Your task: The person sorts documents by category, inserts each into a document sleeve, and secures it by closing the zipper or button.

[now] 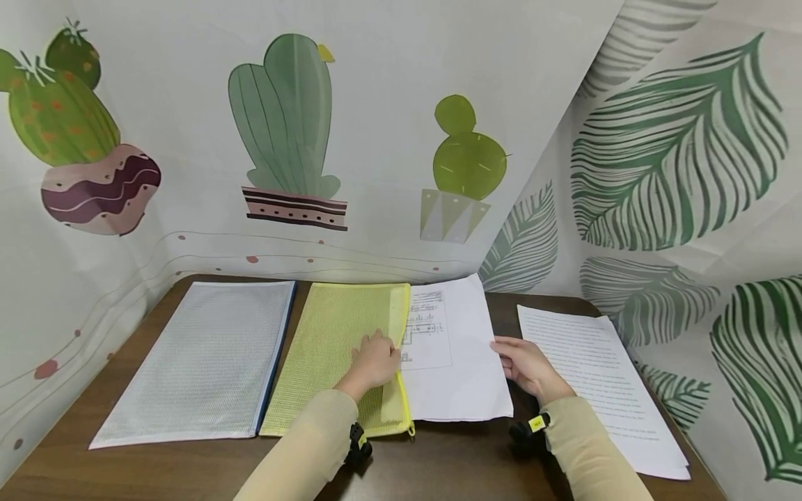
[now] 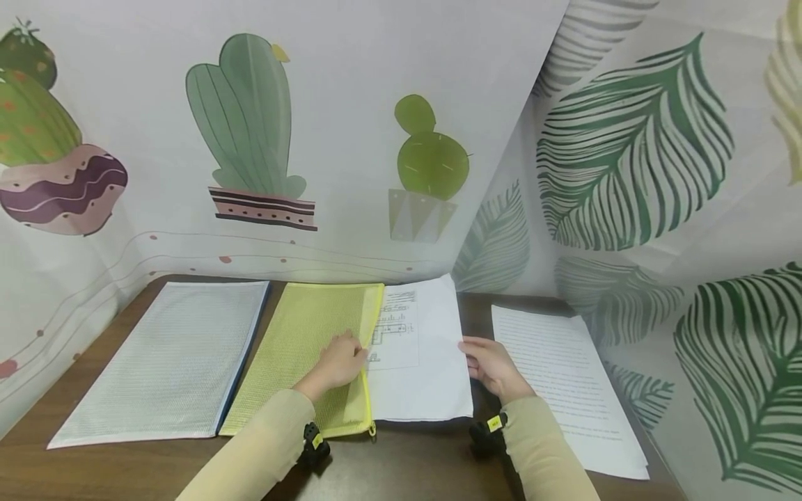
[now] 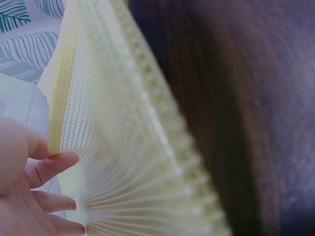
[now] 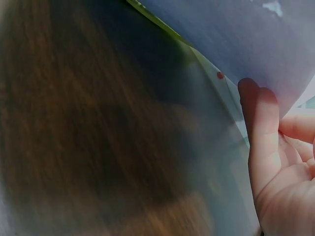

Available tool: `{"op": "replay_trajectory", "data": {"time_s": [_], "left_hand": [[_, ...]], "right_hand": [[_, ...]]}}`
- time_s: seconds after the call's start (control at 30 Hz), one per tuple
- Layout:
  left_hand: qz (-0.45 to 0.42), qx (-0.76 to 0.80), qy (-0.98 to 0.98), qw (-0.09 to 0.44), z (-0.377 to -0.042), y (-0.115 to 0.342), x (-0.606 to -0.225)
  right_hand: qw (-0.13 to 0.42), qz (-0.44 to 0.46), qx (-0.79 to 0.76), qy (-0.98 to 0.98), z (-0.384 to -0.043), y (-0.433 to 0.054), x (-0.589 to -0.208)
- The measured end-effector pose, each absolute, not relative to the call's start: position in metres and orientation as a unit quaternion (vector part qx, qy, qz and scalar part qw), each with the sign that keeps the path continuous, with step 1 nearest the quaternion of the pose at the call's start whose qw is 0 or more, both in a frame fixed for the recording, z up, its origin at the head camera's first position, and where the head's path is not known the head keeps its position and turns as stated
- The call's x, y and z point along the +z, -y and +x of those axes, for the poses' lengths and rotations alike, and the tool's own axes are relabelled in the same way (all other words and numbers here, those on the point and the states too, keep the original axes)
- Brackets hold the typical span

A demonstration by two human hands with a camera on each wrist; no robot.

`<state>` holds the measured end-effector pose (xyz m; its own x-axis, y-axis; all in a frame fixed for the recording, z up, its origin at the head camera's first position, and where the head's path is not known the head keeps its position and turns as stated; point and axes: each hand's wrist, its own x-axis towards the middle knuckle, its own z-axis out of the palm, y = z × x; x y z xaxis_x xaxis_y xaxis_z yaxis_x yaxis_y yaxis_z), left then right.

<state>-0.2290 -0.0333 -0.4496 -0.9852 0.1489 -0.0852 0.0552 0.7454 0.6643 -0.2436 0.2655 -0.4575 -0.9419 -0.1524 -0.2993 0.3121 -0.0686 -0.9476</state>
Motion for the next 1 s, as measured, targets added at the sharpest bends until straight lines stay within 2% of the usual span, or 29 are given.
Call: {"op": "replay_trajectory", "data": {"time_s": [1.0], "left_hand": [[0.063, 0.351, -0.933, 0.051, -0.227, 0.032, -0.448]], "right_hand": [[0.159, 0.062, -0.732, -0.660, -0.246, -0.255, -0.459]]}}
